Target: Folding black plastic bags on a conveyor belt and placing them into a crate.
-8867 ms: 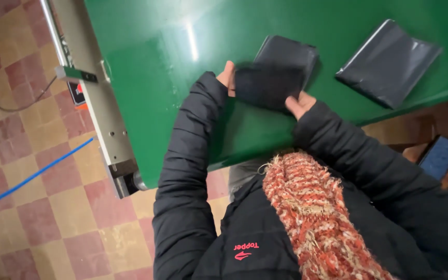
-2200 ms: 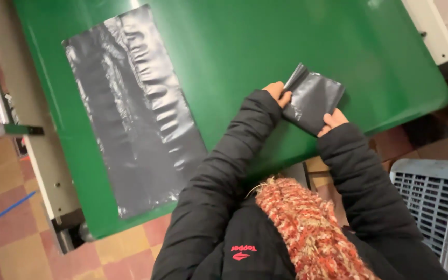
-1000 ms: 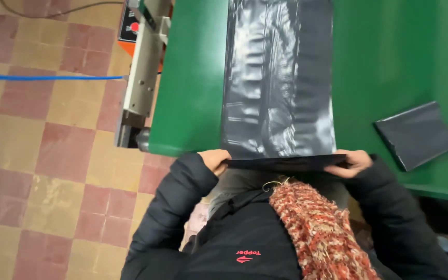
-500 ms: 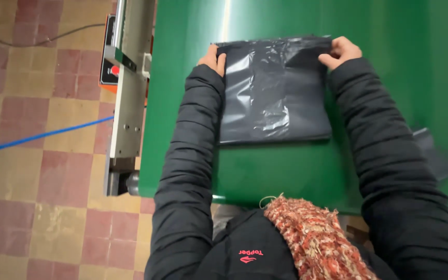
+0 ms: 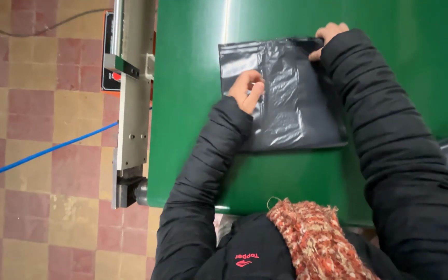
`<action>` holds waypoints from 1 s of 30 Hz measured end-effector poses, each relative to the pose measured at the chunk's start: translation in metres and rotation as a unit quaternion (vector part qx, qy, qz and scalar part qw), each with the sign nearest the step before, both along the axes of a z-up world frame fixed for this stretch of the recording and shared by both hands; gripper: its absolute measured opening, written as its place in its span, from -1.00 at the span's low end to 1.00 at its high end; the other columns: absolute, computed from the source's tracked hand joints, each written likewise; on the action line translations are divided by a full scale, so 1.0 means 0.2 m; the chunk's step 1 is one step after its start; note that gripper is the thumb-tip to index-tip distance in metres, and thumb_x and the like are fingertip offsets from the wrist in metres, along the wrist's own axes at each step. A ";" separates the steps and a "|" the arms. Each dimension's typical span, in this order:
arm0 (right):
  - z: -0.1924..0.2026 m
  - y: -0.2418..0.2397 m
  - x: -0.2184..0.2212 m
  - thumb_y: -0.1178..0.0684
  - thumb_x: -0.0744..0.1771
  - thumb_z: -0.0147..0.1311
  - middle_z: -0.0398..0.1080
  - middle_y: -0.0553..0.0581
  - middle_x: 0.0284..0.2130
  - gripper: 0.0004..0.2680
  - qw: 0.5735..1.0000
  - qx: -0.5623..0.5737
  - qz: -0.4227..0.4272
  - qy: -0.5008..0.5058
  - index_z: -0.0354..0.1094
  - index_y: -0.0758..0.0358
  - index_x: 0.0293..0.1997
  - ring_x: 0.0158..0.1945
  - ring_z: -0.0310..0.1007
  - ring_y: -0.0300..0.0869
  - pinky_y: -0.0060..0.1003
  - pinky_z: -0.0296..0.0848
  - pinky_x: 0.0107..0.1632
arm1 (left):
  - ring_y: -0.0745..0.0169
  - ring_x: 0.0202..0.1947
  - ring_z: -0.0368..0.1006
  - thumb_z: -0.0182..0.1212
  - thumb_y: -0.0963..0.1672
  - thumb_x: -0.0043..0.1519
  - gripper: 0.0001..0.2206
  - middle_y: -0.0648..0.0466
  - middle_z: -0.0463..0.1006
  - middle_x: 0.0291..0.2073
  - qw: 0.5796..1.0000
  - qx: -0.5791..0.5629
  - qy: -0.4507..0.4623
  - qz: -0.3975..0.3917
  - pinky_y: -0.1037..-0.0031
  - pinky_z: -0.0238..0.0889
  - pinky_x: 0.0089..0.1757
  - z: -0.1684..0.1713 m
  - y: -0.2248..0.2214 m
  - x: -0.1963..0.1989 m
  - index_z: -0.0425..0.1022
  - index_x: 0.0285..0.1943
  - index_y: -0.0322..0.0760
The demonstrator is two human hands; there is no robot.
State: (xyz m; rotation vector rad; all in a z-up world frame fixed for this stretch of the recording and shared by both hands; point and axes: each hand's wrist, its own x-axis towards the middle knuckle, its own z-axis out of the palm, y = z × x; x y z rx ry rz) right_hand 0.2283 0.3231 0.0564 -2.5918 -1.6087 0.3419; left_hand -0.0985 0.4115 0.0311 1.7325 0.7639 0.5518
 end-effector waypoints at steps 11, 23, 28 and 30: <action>0.19 -0.97 -0.70 0.20 0.19 0.19 0.52 0.01 -0.31 -0.87 0.958 0.258 0.116 0.044 0.49 0.05 -0.31 -0.13 0.52 -0.04 -0.18 0.41 -0.12 | -0.20 0.29 0.33 -0.37 0.36 0.30 -0.06 -0.30 0.29 0.36 0.721 -0.625 -0.299 -0.027 0.05 0.12 0.28 -0.50 -0.06 -0.35 -0.03 0.54 -0.45; 0.32 -0.97 -1.23 0.22 0.11 0.13 0.44 0.34 0.06 -0.62 0.936 0.252 0.225 -0.097 0.42 0.40 0.02 0.22 0.38 0.20 0.03 0.35 0.21 | -0.16 0.18 0.39 0.38 -0.05 0.12 -0.61 -0.13 0.47 0.03 0.820 0.561 0.042 -0.107 0.09 0.30 0.13 0.11 -0.47 -0.75 0.45 0.04 -0.34; -0.02 -1.03 -1.39 0.16 0.24 0.20 0.42 0.32 0.04 -0.65 0.887 0.310 0.336 0.062 0.34 0.40 0.13 0.20 0.38 0.18 0.06 0.32 0.25 | -0.01 -0.21 0.53 0.25 -0.09 0.21 -0.91 0.05 0.56 -0.33 0.833 0.406 0.132 -0.352 0.18 0.38 -0.21 0.26 -0.64 -0.61 0.54 -0.28 -0.15; -0.11 -1.16 -1.39 0.17 0.28 0.16 0.45 0.26 0.05 -0.69 0.904 0.276 0.297 0.138 0.37 0.32 0.14 0.18 0.40 0.11 0.01 0.32 0.27 | -0.02 -0.24 0.53 0.21 -0.08 0.23 -0.88 0.03 0.55 -0.34 0.842 0.343 0.044 -0.415 0.24 0.38 -0.21 0.24 -0.62 -0.55 0.53 -0.25 -0.18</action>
